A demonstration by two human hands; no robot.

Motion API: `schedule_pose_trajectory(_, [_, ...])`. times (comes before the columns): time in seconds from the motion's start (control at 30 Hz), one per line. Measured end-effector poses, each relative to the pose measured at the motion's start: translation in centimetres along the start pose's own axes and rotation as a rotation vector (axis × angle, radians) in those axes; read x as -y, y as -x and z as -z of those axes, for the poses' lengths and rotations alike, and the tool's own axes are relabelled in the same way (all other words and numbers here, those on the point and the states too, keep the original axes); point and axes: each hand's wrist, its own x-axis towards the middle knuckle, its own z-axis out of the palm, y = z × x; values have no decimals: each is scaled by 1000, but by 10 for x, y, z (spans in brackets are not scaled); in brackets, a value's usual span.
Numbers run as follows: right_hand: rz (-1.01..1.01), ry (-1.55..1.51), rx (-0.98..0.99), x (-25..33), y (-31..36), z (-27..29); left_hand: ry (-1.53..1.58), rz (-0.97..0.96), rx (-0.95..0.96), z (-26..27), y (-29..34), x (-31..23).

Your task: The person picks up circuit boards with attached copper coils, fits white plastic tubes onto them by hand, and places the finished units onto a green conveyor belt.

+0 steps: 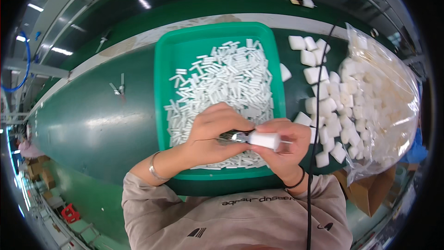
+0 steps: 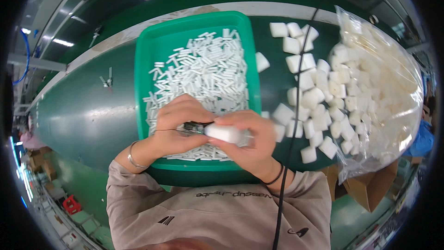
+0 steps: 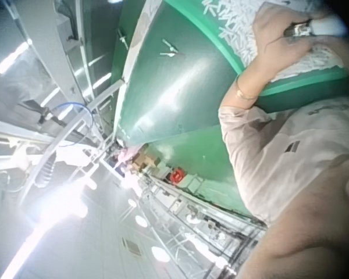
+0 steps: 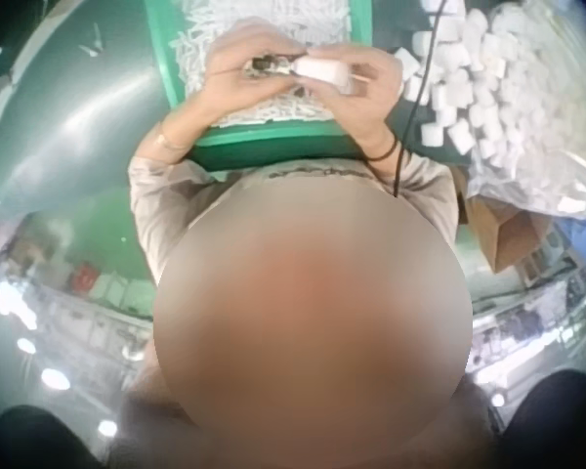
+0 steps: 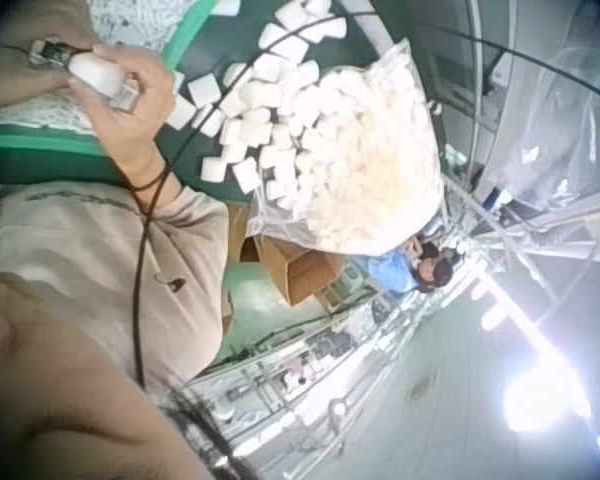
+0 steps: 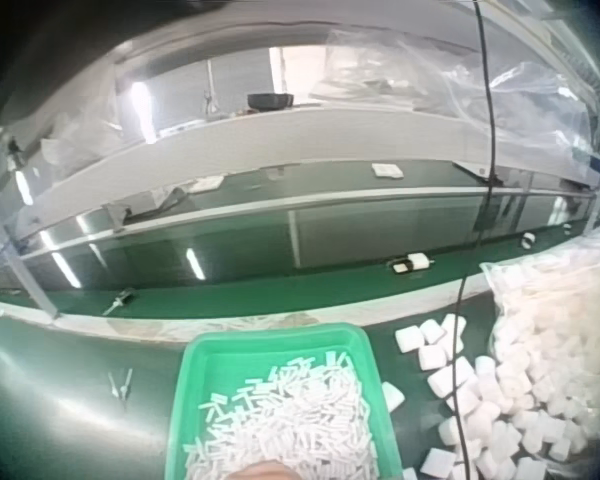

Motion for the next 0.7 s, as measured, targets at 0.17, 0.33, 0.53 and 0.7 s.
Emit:
schedule_pose_trajectory(0.17, [-143, 149, -74, 1, -6, -3, -100, 260, -21, 26, -35, 7])
schedule_pose_trajectory(0.33, [50, 630, 253, -2, -11, -2, -339, 592, -246, 131, -105, 123])
schedule_pose_trajectory(0.53, [2, 633, 478, -7, -14, 0, -843, 883, -446, 207, -124, 227])
schedule_pose_trajectory(0.7, [-32, 629, 609, -15, -9, -3, -1545, 1045, -525, 281, -88, 229])
